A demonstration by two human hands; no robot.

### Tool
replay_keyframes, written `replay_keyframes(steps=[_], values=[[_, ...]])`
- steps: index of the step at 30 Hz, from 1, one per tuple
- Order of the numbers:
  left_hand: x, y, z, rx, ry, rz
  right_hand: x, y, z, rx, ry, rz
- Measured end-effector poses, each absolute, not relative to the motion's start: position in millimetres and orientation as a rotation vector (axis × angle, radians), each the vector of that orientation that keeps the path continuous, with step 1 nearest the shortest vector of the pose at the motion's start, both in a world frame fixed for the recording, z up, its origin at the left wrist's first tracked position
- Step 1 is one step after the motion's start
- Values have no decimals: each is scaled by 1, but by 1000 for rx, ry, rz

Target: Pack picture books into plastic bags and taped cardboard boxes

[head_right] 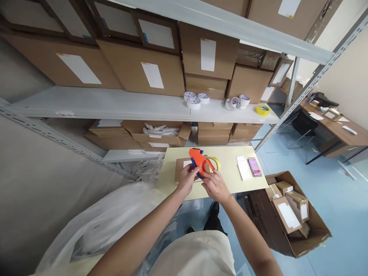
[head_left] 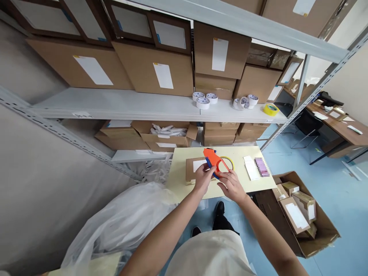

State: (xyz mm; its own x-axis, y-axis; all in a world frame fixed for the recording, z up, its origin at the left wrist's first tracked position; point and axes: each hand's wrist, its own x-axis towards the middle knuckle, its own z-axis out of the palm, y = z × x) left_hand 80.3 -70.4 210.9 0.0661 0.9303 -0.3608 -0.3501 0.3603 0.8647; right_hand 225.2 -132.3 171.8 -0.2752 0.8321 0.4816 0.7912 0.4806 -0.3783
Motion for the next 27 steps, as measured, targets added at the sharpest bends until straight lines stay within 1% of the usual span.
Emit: replay_keyframes(steps=[3,5,9,13,19,23,27], values=[[88,-46,214,735,1099,1170,241,-116,181,-1278,-1987,-251],[97,-25,217,800,1089,1201,254,-98,188,-1258,-1905,-314],[125,31,232,964,1064,1310,280,-41,201,-1214,-1832,-185],[159,100,249,1083,1008,1441,310,40,215,-1236,-1701,-143],[197,203,256,1401,995,1460,344,159,230,-1381,-1618,-1],[204,249,247,1548,1090,1431,353,203,227,-1425,-1624,85],[207,272,238,1625,1124,1412,356,224,221,-1449,-1618,119]])
